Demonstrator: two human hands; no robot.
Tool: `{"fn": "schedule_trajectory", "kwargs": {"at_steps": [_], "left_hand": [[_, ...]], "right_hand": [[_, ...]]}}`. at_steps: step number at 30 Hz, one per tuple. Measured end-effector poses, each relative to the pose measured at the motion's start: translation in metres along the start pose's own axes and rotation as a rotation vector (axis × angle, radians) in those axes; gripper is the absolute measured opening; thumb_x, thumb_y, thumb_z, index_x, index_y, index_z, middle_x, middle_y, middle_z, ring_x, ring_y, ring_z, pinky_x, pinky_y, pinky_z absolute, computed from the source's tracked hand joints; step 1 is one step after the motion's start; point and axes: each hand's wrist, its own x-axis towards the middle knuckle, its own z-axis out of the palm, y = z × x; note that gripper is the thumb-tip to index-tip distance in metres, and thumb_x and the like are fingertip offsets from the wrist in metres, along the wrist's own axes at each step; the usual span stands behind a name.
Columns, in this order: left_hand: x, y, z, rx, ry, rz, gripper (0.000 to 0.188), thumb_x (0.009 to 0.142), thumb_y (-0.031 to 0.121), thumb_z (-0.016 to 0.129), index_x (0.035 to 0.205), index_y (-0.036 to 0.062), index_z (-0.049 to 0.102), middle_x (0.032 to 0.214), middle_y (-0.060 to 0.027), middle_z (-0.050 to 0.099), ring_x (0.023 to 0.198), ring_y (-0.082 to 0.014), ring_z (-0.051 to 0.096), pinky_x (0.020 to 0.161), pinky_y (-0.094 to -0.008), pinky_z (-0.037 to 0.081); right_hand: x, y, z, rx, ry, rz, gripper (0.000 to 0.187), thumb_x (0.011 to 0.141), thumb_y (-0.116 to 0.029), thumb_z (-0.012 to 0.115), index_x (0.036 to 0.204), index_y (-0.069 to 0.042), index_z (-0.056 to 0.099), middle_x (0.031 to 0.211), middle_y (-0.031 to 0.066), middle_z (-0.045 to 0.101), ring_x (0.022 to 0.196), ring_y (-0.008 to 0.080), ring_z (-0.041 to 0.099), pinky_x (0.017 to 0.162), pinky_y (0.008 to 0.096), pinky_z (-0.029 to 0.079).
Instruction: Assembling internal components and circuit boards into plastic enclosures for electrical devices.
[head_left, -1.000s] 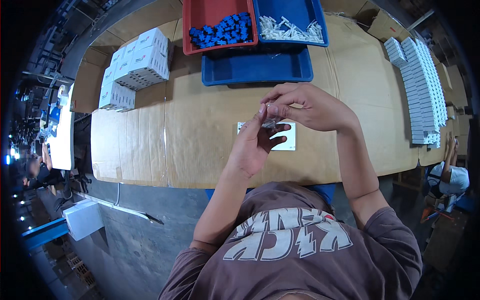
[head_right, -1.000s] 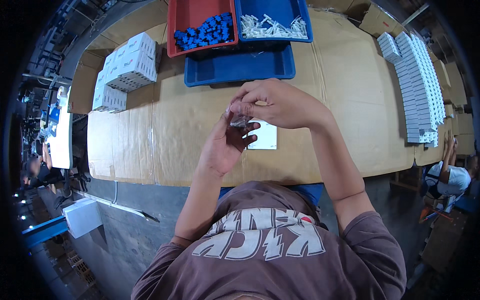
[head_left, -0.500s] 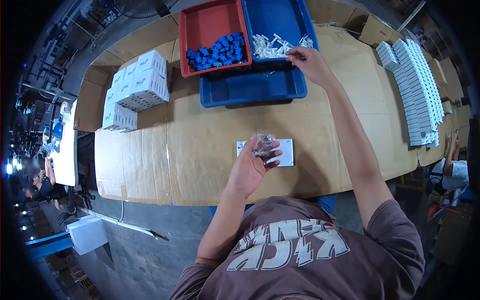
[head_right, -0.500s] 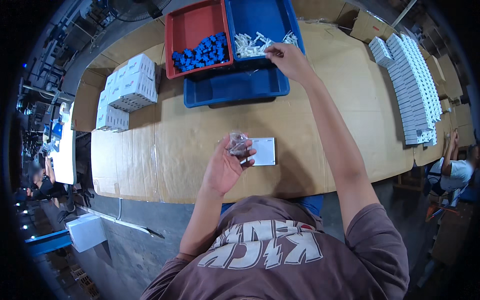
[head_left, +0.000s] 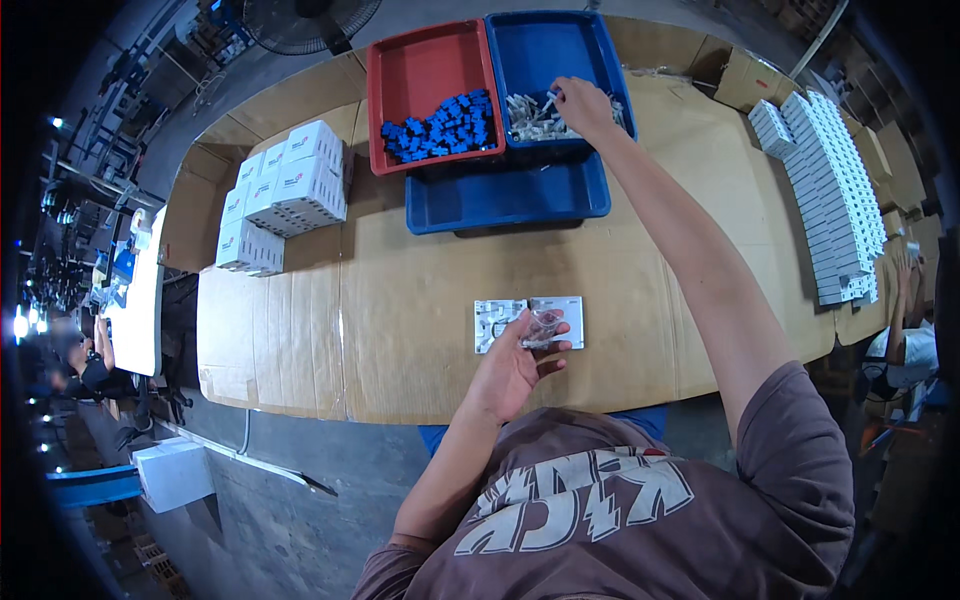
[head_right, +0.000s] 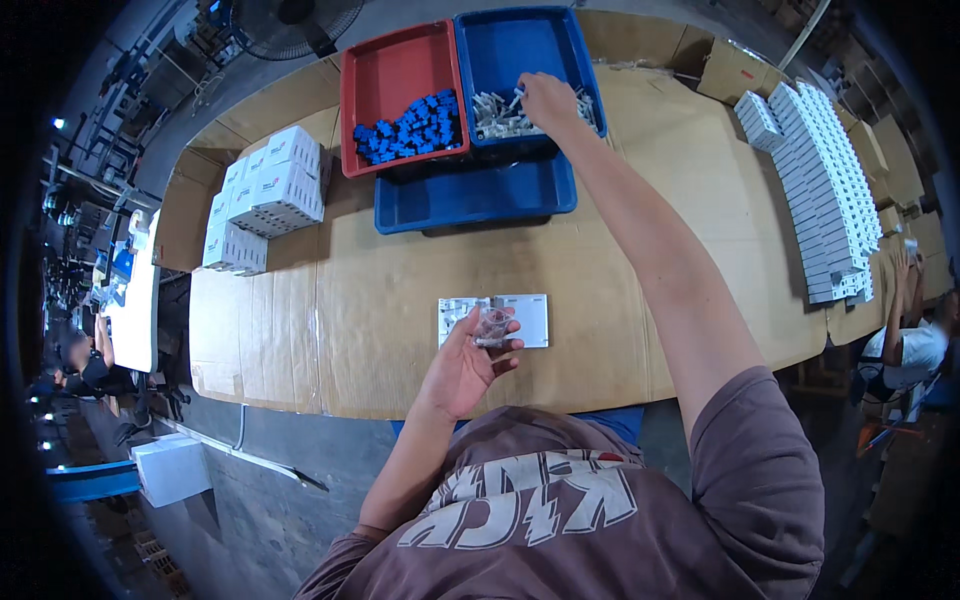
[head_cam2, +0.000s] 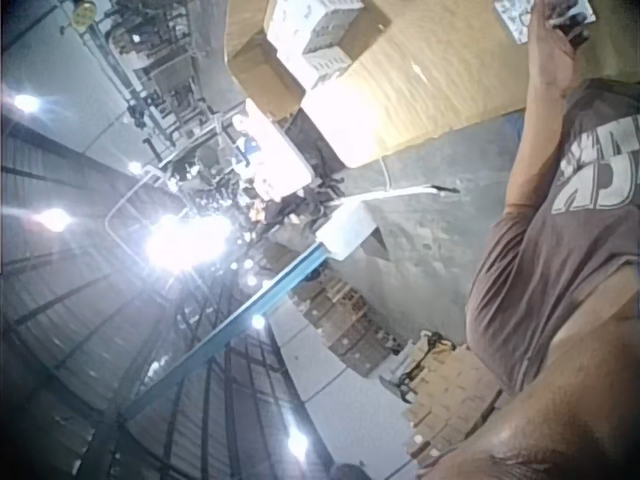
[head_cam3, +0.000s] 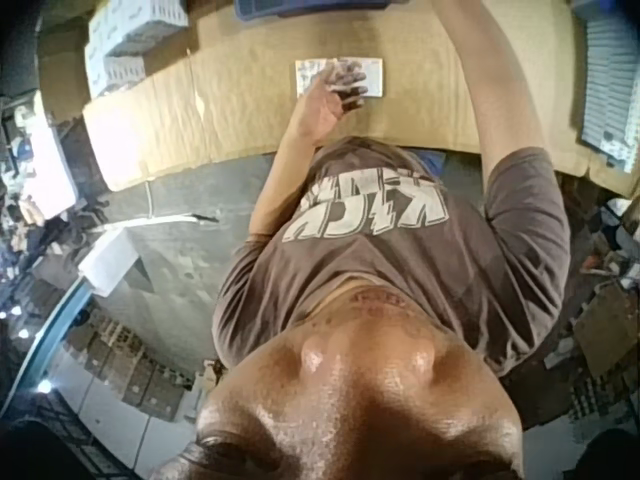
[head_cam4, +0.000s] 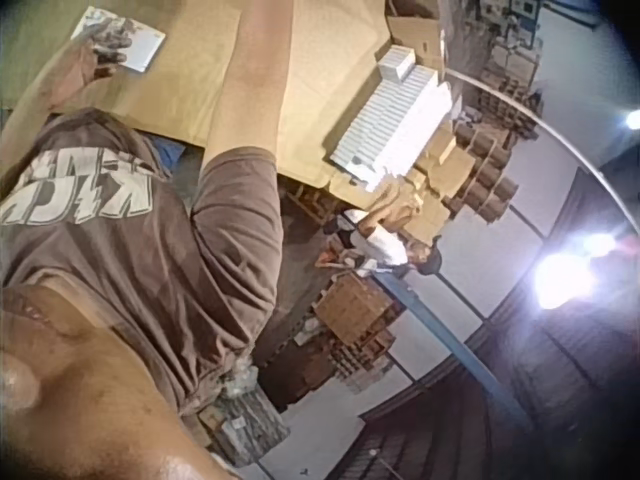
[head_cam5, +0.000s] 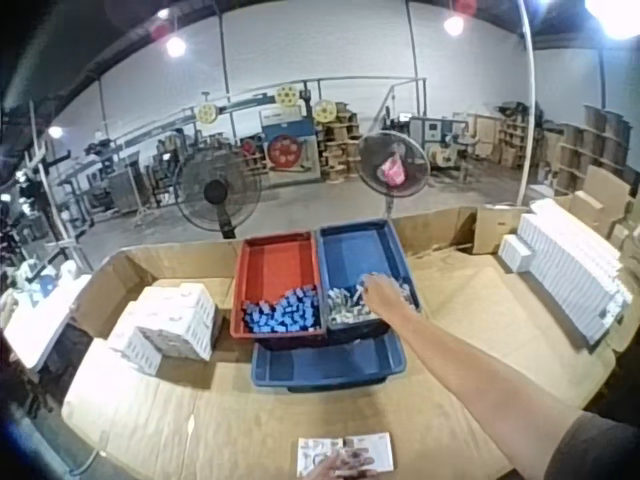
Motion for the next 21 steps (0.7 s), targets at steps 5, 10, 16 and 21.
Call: {"fn": "schedule_trajectory", "kwargs": {"at_steps": [5, 10, 16, 21], "left_hand": [[-0.001, 0.002, 0.004, -0.005, -0.021, 0.008, 0.047, 0.11, 0.043, 0.049, 0.135, 0.0043, 0.06, 0.119, -0.0106, 0.073, 0.103, -0.0249, 0.071, 0.085, -0.0394, 0.058], [0.001, 0.008, 0.002, -0.021, -0.013, 0.011, 0.048, 0.111, 0.043, 0.046, 0.136, 0.0042, 0.06, 0.12, -0.0095, 0.073, 0.105, -0.0243, 0.071, 0.086, -0.0397, 0.057], [0.009, 0.017, -0.006, -0.062, -0.05, 0.037, 0.05, 0.111, 0.043, 0.046, 0.14, 0.0039, 0.058, 0.125, -0.0103, 0.071, 0.105, -0.0251, 0.071, 0.088, -0.0401, 0.059], [0.019, 0.018, -0.002, -0.046, -0.05, 0.041, 0.051, 0.111, 0.043, 0.047, 0.141, 0.0031, 0.057, 0.124, -0.0109, 0.071, 0.106, -0.0254, 0.071, 0.088, -0.0392, 0.059]], "right_hand": [[0.004, 0.015, -0.005, 0.134, -0.015, 0.07, 0.035, 0.092, -0.015, 0.068, 0.126, -0.011, 0.073, 0.112, 0.0147, 0.075, 0.105, 0.0313, 0.071, 0.091, 0.0418, 0.056], [-0.017, 0.004, -0.034, 0.968, -0.05, 0.095, 0.032, 0.094, -0.01, 0.074, 0.126, -0.007, 0.073, 0.092, 0.0016, 0.069, 0.085, 0.0114, 0.064, 0.075, 0.027, 0.051], [-0.109, -0.042, -0.082, 1.146, -0.21, 0.194, 0.021, 0.097, -0.01, 0.072, 0.118, -0.004, 0.074, 0.093, 0.0001, 0.07, 0.078, 0.0057, 0.061, 0.067, 0.0224, 0.047], [-0.194, -0.077, -0.124, 1.266, -0.375, 0.349, 0.014, 0.096, -0.009, 0.074, 0.109, -0.002, 0.075, 0.088, 0.002, 0.072, 0.075, 0.0056, 0.063, 0.065, 0.0228, 0.047]]}}
